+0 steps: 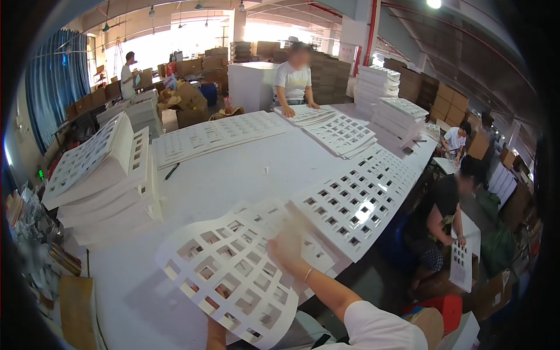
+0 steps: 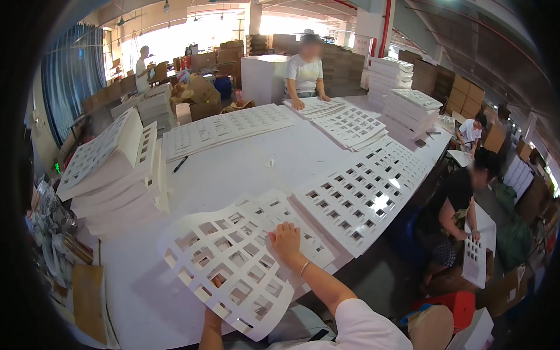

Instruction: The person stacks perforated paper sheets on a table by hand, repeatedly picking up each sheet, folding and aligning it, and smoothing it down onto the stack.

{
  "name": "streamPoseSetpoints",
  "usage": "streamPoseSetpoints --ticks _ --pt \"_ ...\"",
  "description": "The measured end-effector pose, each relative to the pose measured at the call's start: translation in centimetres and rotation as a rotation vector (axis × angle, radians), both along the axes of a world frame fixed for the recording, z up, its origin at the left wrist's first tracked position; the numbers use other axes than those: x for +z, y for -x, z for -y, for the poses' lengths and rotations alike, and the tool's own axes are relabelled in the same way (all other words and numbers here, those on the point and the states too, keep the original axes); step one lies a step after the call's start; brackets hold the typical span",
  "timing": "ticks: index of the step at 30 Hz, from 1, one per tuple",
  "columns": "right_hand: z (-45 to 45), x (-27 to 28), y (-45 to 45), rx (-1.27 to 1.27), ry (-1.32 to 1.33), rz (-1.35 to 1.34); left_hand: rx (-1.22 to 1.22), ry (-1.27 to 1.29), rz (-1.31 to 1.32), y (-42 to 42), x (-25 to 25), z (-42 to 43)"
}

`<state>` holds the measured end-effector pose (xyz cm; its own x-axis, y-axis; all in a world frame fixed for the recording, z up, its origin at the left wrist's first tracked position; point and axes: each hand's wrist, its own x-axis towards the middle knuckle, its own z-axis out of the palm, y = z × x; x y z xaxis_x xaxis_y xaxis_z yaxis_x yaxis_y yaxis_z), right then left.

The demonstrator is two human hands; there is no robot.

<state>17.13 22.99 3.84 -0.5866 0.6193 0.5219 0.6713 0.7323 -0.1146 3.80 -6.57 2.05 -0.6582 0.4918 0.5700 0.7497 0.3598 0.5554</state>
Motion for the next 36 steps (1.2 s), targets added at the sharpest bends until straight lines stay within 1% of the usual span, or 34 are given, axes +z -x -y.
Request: streamPoseSetpoints --ticks 7,10,13,19,21,26,28,31,34,36 --pt "0.5 -0.4 0.1 -0.061 0.035 0.009 -0.039 -0.063 0.092 0.5 0.2 -0.4" --pt "1.0 0.2 -0.2 -0.045 0.018 -0.059 -0.056 -0.088 0.130 0.7 0.1 -0.7" --pt "0.7 0.0 0.0 -0.027 0.138 0.012 -0.070 -0.121 0.167 0.9 0.1 -1.2" --pt "0.1 1.9 0.5 -0.113 0.268 0.260 -0.090 -0.156 0.209 1.1 0.1 -1.5" --pt "0.2 2.6 0.4 -0.101 0.290 0.275 -0.093 -0.160 0.217 1.0 0.1 -1.4" --pt "-0.6 1.2 0.9 -0.085 0.282 0.279 -0.105 -0.170 0.229 0.8 0.0 -1.4" --pt "0.4 4.2 0.3 -0.111 0.316 0.287 -0.109 -0.178 0.233 0.8 0.1 -1.6" --pt "-2.6 0.8 1.7 -0.110 0.388 0.263 -0.114 -0.184 0.243 0.8 0.1 -1.9" --pt "-2.7 2.9 1.3 -0.110 0.479 0.252 -0.117 -0.191 0.251 0.7 0.2 -2.0" --pt "-3.1 4.3 1.4 -0.132 0.594 0.257 -0.121 -0.194 0.253 0.7 0.2 -2.1"
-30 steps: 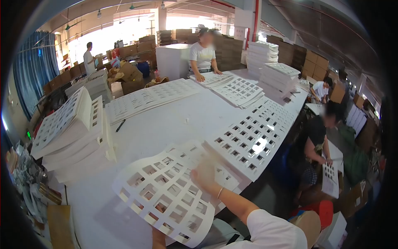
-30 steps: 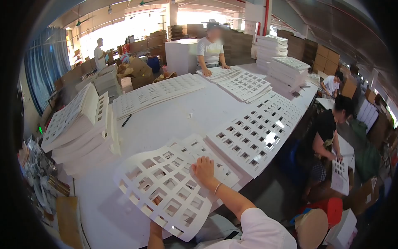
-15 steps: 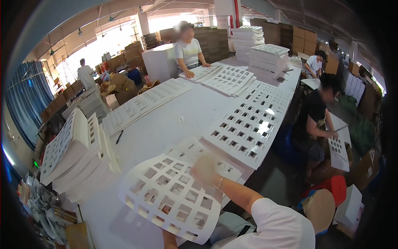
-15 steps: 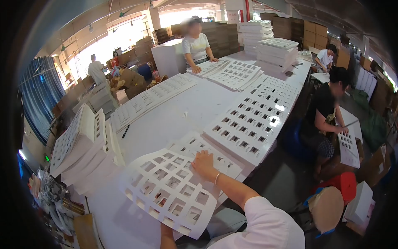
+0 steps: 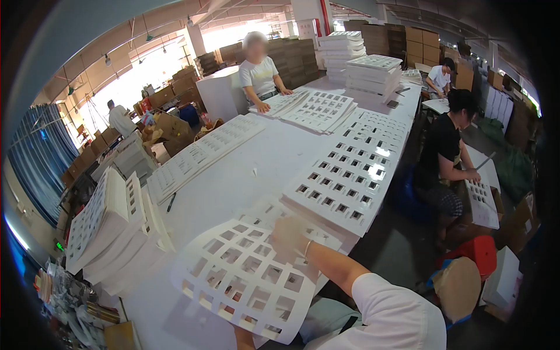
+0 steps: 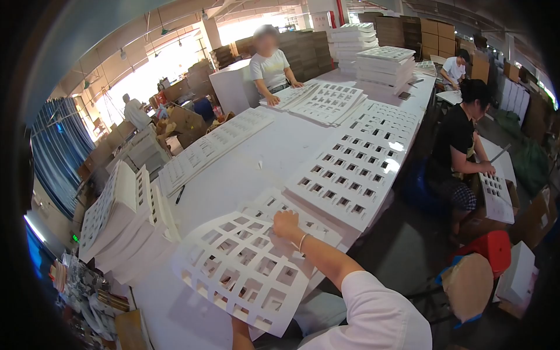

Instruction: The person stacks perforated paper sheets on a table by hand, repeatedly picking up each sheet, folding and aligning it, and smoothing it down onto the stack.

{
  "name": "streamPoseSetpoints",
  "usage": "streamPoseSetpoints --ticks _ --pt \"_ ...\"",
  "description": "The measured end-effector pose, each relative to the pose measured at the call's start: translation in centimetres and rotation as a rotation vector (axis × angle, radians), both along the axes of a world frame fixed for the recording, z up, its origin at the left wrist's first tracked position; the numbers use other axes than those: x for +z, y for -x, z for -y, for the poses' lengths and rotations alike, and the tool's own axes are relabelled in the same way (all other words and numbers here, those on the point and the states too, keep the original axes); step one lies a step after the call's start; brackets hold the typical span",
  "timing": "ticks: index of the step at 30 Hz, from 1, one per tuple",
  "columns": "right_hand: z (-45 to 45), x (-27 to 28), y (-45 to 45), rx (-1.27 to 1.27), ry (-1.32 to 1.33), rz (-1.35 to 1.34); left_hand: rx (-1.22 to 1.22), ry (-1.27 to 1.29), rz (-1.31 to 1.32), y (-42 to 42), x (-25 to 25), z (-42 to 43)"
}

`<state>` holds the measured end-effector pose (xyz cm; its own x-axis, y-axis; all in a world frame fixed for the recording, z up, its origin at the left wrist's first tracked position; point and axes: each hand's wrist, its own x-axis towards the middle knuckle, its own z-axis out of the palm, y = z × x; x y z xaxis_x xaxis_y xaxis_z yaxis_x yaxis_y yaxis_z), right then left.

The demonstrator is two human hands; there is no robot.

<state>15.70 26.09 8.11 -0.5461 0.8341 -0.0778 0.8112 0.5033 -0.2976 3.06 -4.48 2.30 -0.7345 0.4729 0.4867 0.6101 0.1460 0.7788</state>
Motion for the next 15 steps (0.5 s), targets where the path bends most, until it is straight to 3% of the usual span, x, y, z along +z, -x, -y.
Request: streamPoseSetpoints --ticks 8,13,14,15 --pt "-1.8 -2.8 0.0 0.022 -0.042 -0.074 -0.007 -0.006 0.004 0.0 0.1 -0.2" --pt "-4.4 -3.5 0.1 -0.006 0.096 -0.245 -0.005 0.001 -0.008 -0.3 -0.3 -0.1" --pt "-1.6 -1.5 -2.4 0.151 -0.191 -0.287 0.000 0.013 -0.021 -0.2 -0.2 0.3" --pt "-3.6 -2.4 -0.9 -0.035 0.072 -0.314 0.004 0.024 -0.033 -0.3 -0.1 0.5"
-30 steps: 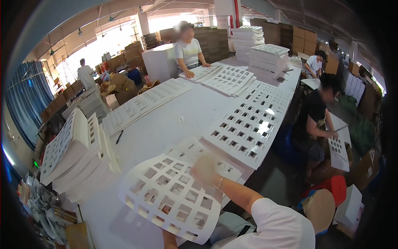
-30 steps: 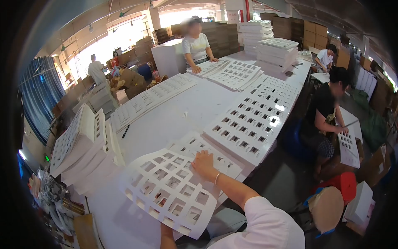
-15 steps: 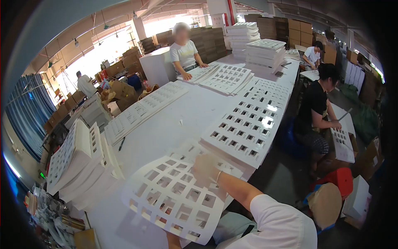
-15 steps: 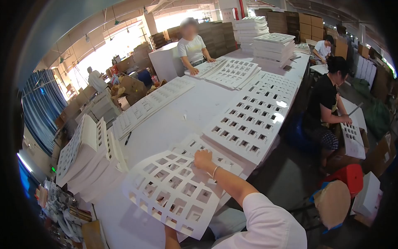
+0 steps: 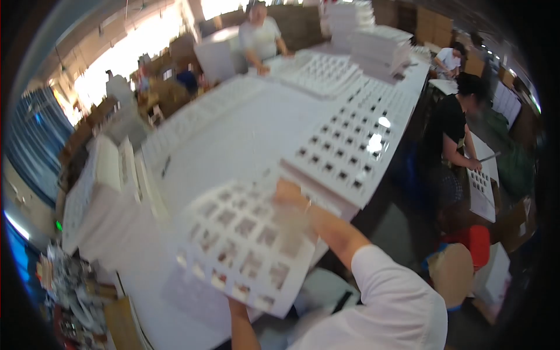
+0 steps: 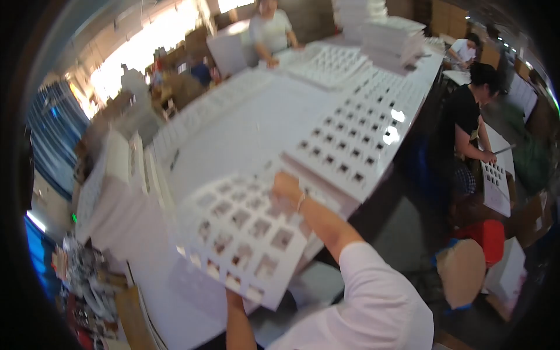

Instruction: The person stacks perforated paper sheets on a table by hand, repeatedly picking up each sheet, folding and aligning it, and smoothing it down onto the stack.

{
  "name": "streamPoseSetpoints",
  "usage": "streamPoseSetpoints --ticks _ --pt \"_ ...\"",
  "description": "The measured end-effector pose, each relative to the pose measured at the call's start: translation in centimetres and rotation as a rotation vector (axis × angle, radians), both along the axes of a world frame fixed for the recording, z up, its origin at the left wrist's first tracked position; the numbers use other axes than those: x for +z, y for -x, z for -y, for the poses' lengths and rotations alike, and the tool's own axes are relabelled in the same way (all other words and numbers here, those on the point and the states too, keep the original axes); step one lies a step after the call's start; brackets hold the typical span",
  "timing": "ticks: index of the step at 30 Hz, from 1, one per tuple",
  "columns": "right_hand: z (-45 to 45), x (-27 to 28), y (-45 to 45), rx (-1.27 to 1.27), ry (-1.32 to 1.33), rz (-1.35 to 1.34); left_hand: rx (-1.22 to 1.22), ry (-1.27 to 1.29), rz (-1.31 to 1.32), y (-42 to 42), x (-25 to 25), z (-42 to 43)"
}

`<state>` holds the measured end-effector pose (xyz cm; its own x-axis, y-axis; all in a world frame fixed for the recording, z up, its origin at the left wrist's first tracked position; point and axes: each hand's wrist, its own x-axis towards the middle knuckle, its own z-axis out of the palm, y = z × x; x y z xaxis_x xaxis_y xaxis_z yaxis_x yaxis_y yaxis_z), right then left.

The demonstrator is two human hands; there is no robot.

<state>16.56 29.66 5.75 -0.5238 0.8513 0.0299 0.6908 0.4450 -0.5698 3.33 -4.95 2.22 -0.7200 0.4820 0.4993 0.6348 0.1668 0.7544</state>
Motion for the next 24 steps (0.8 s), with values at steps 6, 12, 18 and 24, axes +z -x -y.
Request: streamPoseSetpoints --ticks 6,12,18,24 --pt "1.3 0.3 -0.3 -0.050 -0.015 0.194 0.032 0.052 -0.036 -0.7 0.6 1.0" --pt "0.7 -0.7 -0.1 -0.113 -0.347 0.078 0.029 0.052 -0.028 -0.6 1.0 0.9" --pt "-0.8 0.0 1.5 0.011 -0.465 0.269 0.016 0.029 -0.025 -0.7 0.8 0.6" --pt "-4.2 0.4 2.9 -0.003 -0.191 0.274 0.003 -0.037 0.037 -0.5 0.3 0.4"
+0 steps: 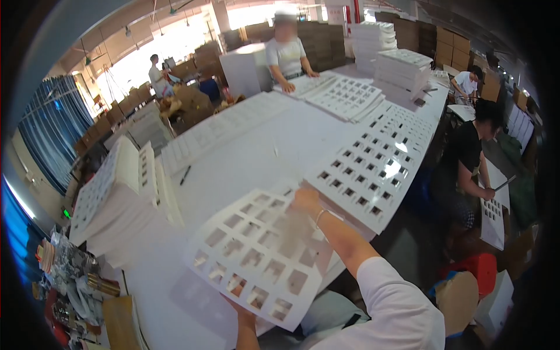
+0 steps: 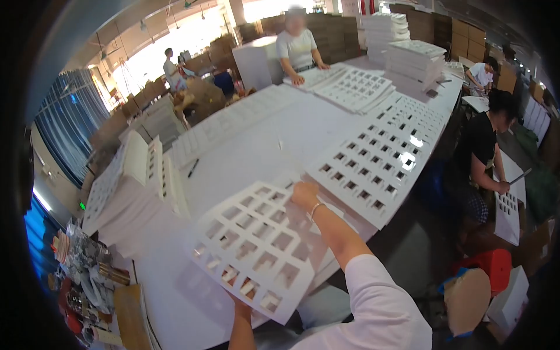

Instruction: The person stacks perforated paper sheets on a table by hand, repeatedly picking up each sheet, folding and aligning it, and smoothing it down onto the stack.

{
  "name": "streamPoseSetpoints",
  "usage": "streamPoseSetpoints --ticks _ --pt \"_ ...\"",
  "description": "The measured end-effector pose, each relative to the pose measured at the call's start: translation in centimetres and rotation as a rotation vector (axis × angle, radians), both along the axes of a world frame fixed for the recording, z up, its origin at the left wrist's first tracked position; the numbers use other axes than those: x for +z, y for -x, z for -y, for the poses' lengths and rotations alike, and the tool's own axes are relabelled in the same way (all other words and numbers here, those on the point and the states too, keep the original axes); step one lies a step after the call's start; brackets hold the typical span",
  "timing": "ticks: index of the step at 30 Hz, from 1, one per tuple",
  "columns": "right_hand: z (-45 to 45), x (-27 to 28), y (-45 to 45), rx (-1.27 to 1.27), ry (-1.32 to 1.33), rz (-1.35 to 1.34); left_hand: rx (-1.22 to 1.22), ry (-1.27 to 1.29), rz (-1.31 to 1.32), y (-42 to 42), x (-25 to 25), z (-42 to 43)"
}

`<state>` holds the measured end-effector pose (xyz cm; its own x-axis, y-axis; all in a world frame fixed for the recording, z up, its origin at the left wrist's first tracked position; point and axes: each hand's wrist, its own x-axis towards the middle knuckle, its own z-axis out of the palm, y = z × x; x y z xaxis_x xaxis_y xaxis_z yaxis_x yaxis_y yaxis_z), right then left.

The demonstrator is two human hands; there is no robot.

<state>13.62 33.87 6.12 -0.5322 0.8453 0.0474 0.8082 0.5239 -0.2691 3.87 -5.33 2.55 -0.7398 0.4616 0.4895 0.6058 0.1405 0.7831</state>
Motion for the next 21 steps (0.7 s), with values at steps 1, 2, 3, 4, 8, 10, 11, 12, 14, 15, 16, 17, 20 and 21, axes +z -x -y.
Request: streamPoseSetpoints --ticks 1,2,3,4,8,10,11,12,14,15,16,17,20,21 --pt "0.0 1.1 -0.4 -0.014 0.080 0.006 -0.003 -0.007 0.012 0.1 -0.1 0.0" --pt "-0.2 1.1 -0.7 -0.003 0.068 0.002 -0.010 -0.017 0.026 0.2 -0.2 -0.2" --pt "-0.3 0.9 -1.0 0.008 0.058 0.001 -0.016 -0.029 0.046 0.3 -0.2 -0.3" --pt "-0.6 0.8 -1.3 0.020 0.056 0.004 -0.016 -0.031 0.068 0.3 -0.2 -0.3" --pt "0.5 5.2 -4.0 0.088 0.441 -0.392 -0.039 -0.047 0.128 0.6 -0.7 -0.3" --pt "0.2 4.5 -6.1 0.052 0.553 -0.556 -0.057 -0.061 0.164 0.8 -1.0 -0.3" --pt "0.1 4.1 -7.4 0.032 0.607 -0.636 -0.070 -0.077 0.192 1.1 -1.2 -0.4" --pt "-0.1 3.1 -8.5 -0.004 0.557 -0.590 -0.077 -0.089 0.215 1.4 -1.5 -0.3" --pt "-0.6 0.2 -10.1 -0.078 0.455 -0.492 -0.100 -0.134 0.270 1.6 -2.2 -0.3" --pt "-0.3 -1.2 -10.2 -0.112 0.373 -0.473 -0.097 -0.145 0.265 1.7 -2.2 -0.3" --pt "0.1 -2.7 -10.2 -0.144 0.290 -0.452 -0.090 -0.141 0.244 1.8 -2.0 -0.5" --pt "0.1 -3.2 -10.2 -0.175 0.208 -0.432 -0.072 -0.115 0.174 1.4 -0.8 -0.6" --pt "0.7 -3.0 -9.8 -0.224 0.225 -0.354 0.012 0.114 -0.181 0.3 2.1 -0.2" --pt "1.0 -2.6 -9.9 -0.222 0.231 -0.352 0.029 0.164 -0.276 0.2 2.3 0.0"
